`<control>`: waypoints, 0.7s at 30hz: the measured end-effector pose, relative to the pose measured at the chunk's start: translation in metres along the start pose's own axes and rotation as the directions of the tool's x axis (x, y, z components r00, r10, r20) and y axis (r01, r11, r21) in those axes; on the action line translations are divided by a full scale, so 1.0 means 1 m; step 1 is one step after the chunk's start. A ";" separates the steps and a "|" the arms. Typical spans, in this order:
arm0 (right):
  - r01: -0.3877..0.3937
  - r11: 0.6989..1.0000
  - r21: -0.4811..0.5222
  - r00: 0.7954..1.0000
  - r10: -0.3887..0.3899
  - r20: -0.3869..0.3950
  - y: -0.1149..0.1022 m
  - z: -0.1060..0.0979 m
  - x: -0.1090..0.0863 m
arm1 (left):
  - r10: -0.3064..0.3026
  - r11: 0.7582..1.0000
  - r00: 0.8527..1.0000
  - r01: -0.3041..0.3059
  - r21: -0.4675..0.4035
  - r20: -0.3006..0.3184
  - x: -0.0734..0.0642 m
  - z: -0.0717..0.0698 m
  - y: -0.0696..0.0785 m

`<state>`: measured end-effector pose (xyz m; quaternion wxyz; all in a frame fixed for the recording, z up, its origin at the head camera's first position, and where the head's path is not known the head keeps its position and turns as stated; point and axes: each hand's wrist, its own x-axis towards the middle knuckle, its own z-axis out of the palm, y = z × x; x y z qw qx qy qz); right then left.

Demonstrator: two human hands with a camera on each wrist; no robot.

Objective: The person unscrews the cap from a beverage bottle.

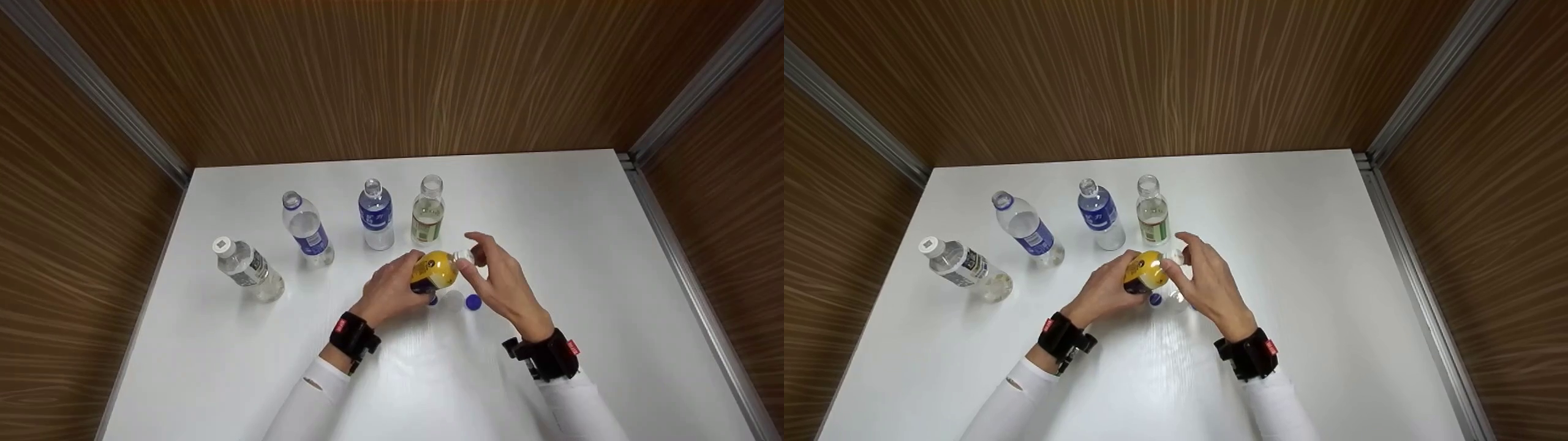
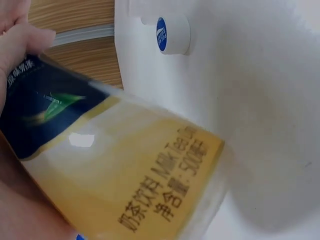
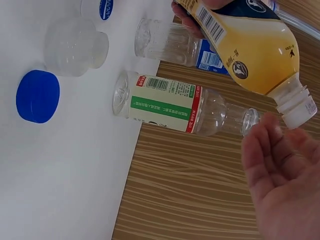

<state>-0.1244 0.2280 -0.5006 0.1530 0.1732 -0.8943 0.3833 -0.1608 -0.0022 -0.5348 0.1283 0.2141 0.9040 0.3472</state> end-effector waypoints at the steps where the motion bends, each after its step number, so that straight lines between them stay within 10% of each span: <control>1: -0.036 0.999 -0.011 0.999 0.035 -0.008 -0.001 0.001 0.000 | 0.005 1.000 1.000 -0.004 0.027 -0.011 0.000 0.000 0.001; 9: -0.059 0.997 -0.042 0.998 0.058 -0.037 -0.002 0.007 0.001 | 0.077 0.982 0.993 -0.060 0.179 -0.085 -0.001 0.000 0.003; 21: 0.031 0.999 0.013 0.998 -0.032 0.046 -0.001 0.002 -0.001 | 0.050 0.992 0.996 -0.041 0.116 -0.078 -0.002 0.001 0.001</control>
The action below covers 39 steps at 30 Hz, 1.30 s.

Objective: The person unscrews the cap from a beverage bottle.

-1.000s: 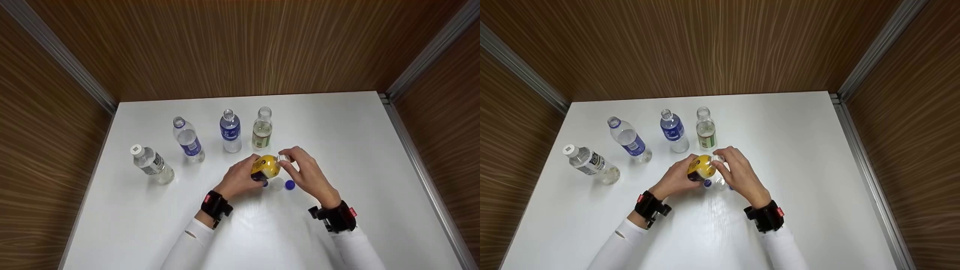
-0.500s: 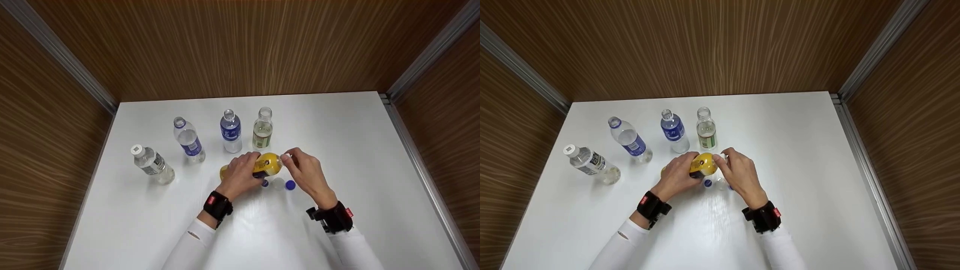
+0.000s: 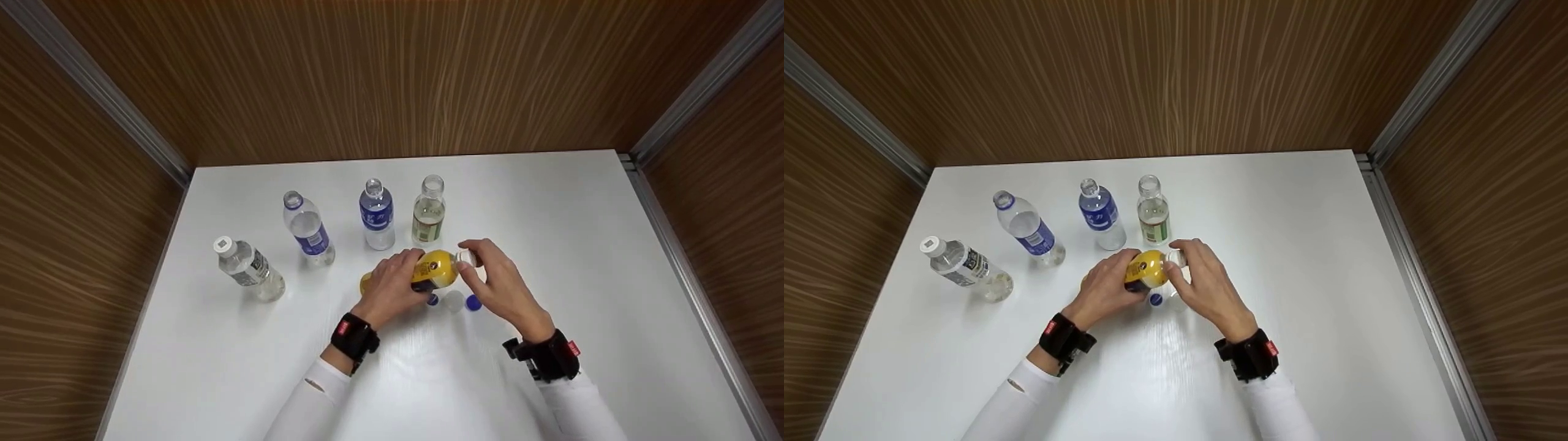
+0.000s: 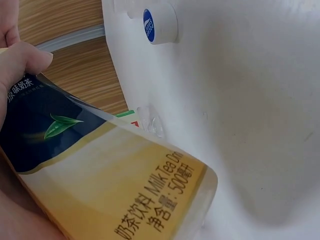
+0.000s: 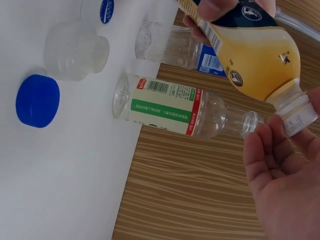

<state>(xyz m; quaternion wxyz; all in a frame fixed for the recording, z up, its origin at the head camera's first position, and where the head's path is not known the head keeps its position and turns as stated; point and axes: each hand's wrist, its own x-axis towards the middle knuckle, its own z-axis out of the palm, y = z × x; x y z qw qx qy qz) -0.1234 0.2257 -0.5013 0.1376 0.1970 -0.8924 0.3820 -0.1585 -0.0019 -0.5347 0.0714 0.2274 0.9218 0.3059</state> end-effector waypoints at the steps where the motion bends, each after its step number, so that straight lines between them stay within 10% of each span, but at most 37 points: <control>1: -0.022 1.000 0.008 1.000 0.022 0.009 0.000 -0.001 0.000 | -0.003 1.000 1.000 0.003 0.002 -0.001 0.000 0.000 0.000; 8: -0.141 0.988 -0.055 0.989 0.139 -0.040 -0.003 -0.001 0.003 | 0.033 0.998 0.999 -0.031 0.050 -0.034 -0.001 0.001 -0.002; 24: -0.018 0.999 -0.032 1.000 0.018 -0.001 -0.002 -0.005 0.001 | -0.003 1.000 1.000 0.003 0.016 0.010 -0.001 0.001 0.001; 33: -0.131 0.990 -0.045 0.991 0.132 0.010 -0.003 -0.004 0.002 | -0.011 1.000 1.000 0.010 0.021 0.013 -0.002 0.002 0.001; 39: -0.061 0.998 -0.033 0.998 0.060 -0.020 -0.003 -0.003 0.003 | -0.029 0.999 0.999 0.028 0.026 0.027 -0.001 0.002 0.000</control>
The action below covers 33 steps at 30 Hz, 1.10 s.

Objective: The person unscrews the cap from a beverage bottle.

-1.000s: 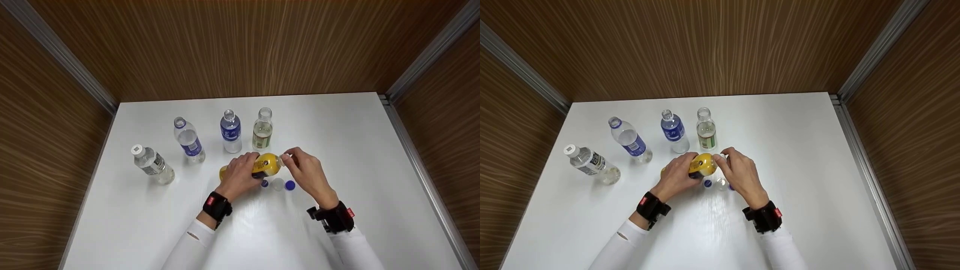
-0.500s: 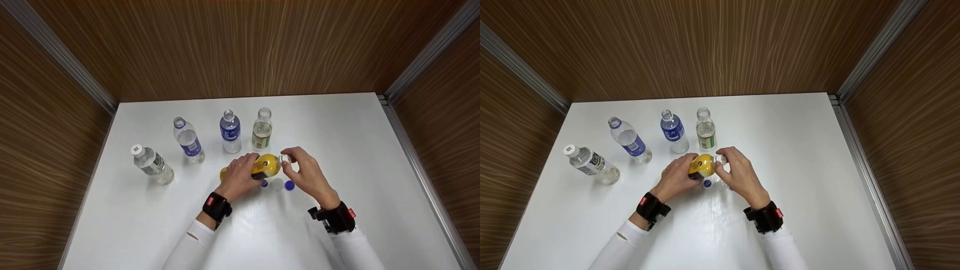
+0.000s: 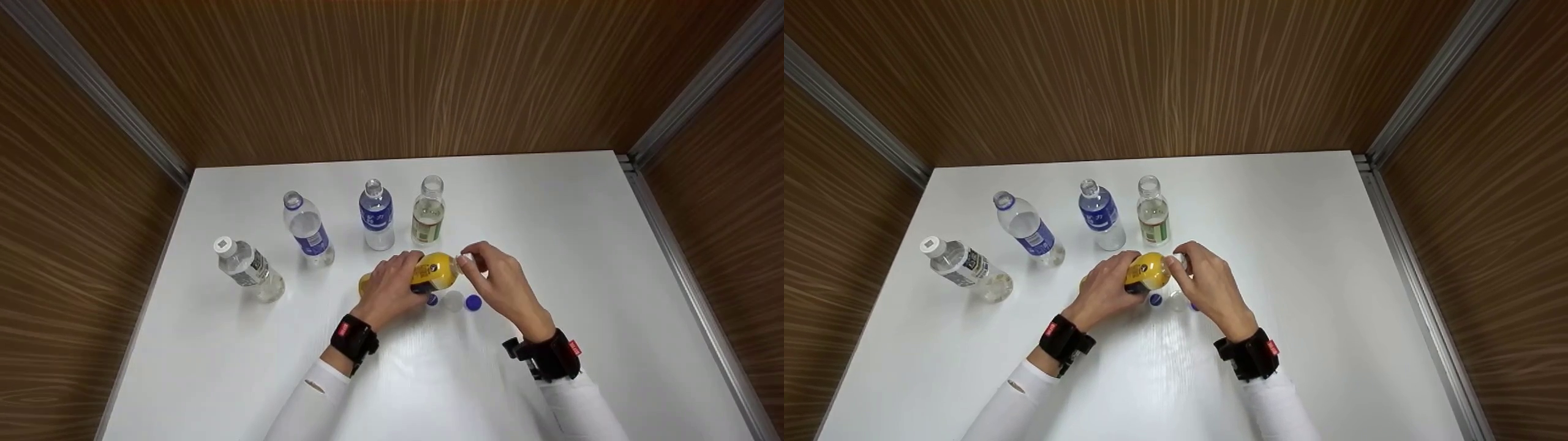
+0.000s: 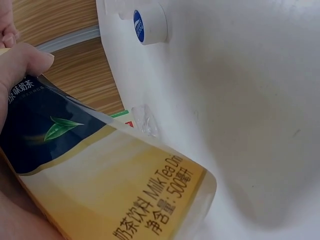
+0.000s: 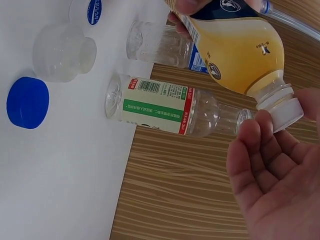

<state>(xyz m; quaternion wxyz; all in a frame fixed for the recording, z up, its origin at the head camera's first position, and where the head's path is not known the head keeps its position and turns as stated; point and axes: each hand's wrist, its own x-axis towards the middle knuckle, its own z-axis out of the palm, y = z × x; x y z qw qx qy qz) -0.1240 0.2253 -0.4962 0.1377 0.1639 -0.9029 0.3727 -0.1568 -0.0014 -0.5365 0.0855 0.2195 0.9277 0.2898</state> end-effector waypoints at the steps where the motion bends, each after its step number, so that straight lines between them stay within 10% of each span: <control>1: 0.014 1.000 0.004 1.000 -0.014 0.002 0.000 0.000 0.000 | -0.008 1.000 1.000 0.008 -0.008 0.005 0.000 0.000 0.000; 10: 0.064 0.998 0.005 0.998 -0.064 -0.020 0.006 -0.005 -0.004 | -0.011 0.998 1.000 0.010 -0.056 -0.018 0.000 0.000 -0.002; 16: 0.033 0.999 0.004 0.998 -0.033 -0.047 0.010 -0.006 -0.007 | -0.002 0.985 0.989 -0.024 -0.171 -0.146 0.003 0.002 -0.008; 33: 0.025 1.000 0.001 0.998 -0.025 -0.059 0.025 -0.008 -0.019 | -0.137 0.826 0.907 -0.117 -0.551 -0.398 0.024 0.017 -0.020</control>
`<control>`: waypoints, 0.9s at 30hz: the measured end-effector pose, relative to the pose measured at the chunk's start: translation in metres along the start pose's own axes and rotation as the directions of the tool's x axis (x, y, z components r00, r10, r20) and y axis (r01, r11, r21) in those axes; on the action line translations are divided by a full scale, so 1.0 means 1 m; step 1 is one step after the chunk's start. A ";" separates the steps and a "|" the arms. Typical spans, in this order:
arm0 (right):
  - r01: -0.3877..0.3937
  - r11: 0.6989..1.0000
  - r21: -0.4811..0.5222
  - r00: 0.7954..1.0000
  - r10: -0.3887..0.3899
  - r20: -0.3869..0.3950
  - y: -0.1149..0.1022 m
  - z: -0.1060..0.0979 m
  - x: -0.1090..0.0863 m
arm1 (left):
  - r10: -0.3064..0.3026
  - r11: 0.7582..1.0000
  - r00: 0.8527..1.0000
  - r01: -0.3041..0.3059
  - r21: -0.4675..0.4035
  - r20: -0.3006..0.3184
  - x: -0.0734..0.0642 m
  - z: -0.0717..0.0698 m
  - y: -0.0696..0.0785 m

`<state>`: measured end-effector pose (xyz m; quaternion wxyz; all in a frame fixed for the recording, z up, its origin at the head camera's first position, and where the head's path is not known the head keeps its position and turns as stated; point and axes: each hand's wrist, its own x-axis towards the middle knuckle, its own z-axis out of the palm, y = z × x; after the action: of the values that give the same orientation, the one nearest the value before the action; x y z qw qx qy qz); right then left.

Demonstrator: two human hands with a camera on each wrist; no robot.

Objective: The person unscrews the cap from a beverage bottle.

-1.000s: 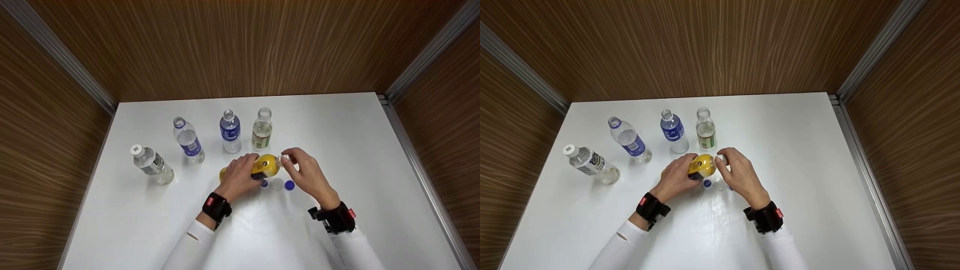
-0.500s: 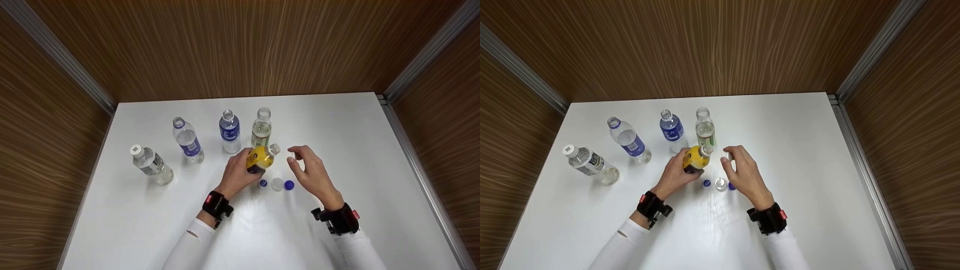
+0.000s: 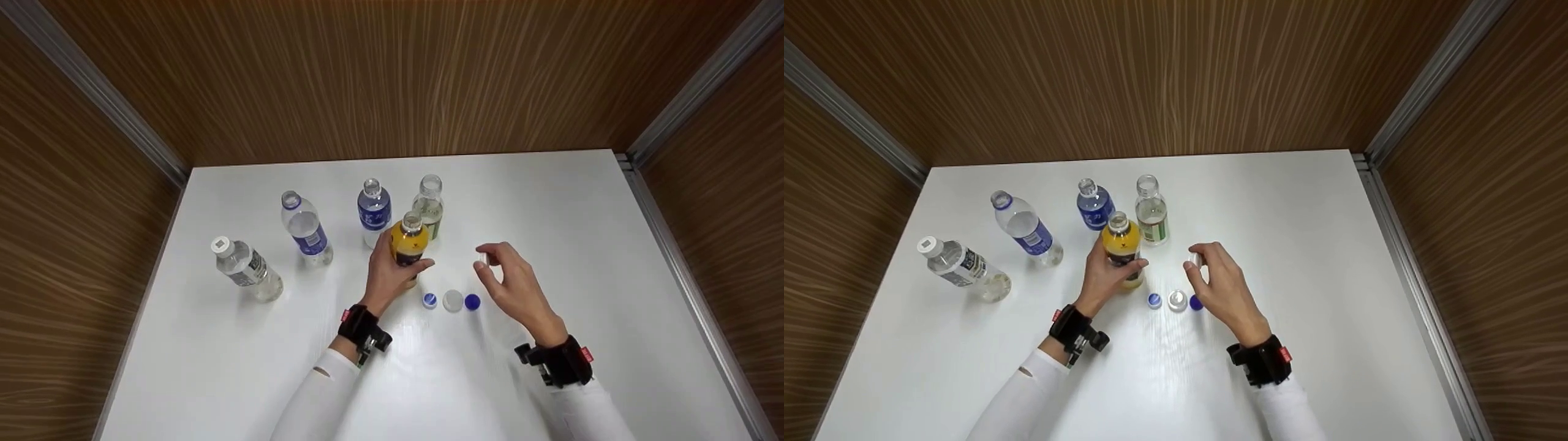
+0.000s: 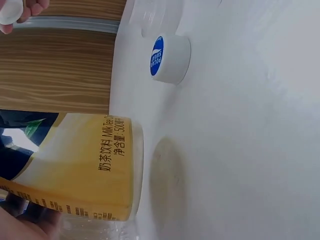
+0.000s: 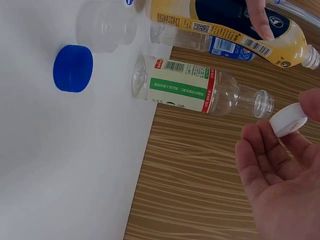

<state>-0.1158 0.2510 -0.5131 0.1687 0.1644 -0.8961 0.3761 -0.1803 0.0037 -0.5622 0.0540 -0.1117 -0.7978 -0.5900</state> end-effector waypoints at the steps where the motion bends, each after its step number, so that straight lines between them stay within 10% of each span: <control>1: -0.002 1.000 0.000 1.000 0.002 0.002 0.001 0.000 -0.001 | -0.013 1.000 1.000 0.013 -0.021 -0.007 0.000 0.001 -0.001; 27: -0.015 0.999 -0.051 0.993 0.021 0.113 0.020 0.001 -0.017 | -0.088 0.993 0.996 0.085 -0.079 -0.034 0.000 0.009 -0.010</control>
<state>-0.1096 0.2667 -0.5332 0.1182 0.1730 -0.9149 0.3450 -0.1819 0.0099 -0.5742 0.0387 -0.0679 -0.7775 -0.6240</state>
